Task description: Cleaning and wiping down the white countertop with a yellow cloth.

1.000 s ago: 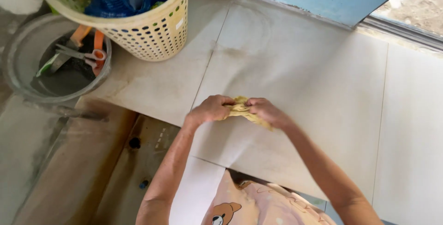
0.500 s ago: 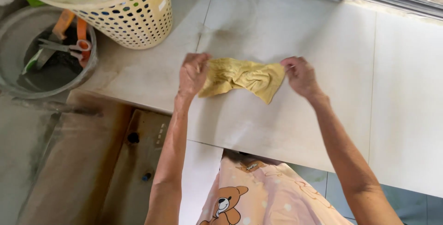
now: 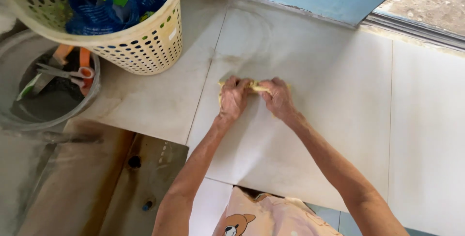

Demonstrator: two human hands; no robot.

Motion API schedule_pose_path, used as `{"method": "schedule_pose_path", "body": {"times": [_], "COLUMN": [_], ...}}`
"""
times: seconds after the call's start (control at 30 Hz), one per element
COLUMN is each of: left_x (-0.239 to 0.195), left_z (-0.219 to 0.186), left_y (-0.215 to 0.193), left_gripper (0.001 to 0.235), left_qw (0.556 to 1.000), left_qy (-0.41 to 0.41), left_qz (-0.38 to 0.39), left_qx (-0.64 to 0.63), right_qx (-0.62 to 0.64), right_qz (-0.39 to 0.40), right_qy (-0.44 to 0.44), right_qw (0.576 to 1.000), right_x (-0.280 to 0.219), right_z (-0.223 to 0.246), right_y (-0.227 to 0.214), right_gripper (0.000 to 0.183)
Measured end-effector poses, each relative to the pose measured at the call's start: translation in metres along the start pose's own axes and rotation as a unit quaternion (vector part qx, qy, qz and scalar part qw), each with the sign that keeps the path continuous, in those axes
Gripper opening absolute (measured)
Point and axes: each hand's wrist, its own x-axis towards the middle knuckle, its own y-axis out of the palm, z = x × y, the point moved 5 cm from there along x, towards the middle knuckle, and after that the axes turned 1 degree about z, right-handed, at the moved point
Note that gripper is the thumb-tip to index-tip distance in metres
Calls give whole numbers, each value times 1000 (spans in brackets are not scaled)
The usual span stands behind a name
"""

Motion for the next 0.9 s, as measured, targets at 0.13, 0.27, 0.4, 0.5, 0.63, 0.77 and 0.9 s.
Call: {"method": "schedule_pose_path", "body": {"times": [0.13, 0.27, 0.4, 0.5, 0.63, 0.77, 0.9], "left_x": [94, 194, 270, 278, 273, 273, 247], "left_z": [-15, -12, -8, 20, 73, 100, 87], "left_y": [-4, 30, 69, 112, 154, 178, 172], "left_gripper": [33, 33, 45, 47, 43, 27, 26], "left_qw": [993, 993, 996, 984, 983, 987, 981], "left_qy": [40, 65, 60, 30, 101, -4, -11], "left_qz": [-74, -65, 23, 129, 19, 104, 133], "left_qx": [-88, -68, 65, 119, 150, 122, 140], "right_qx": [2, -71, -100, -139, -156, -108, -100], "right_qz": [-48, -97, -75, -59, -93, -122, -152], "right_qy": [-38, -72, -41, -41, -42, -10, -21], "right_qw": [998, 990, 991, 988, 982, 987, 983], "right_x": [80, 161, 218, 226, 230, 229, 202], "right_z": [-15, -48, -118, -147, -171, -186, -160], "right_y": [-48, -91, -89, -64, -49, -34, -27], "right_gripper": [26, 30, 38, 40, 31, 18, 11]}}
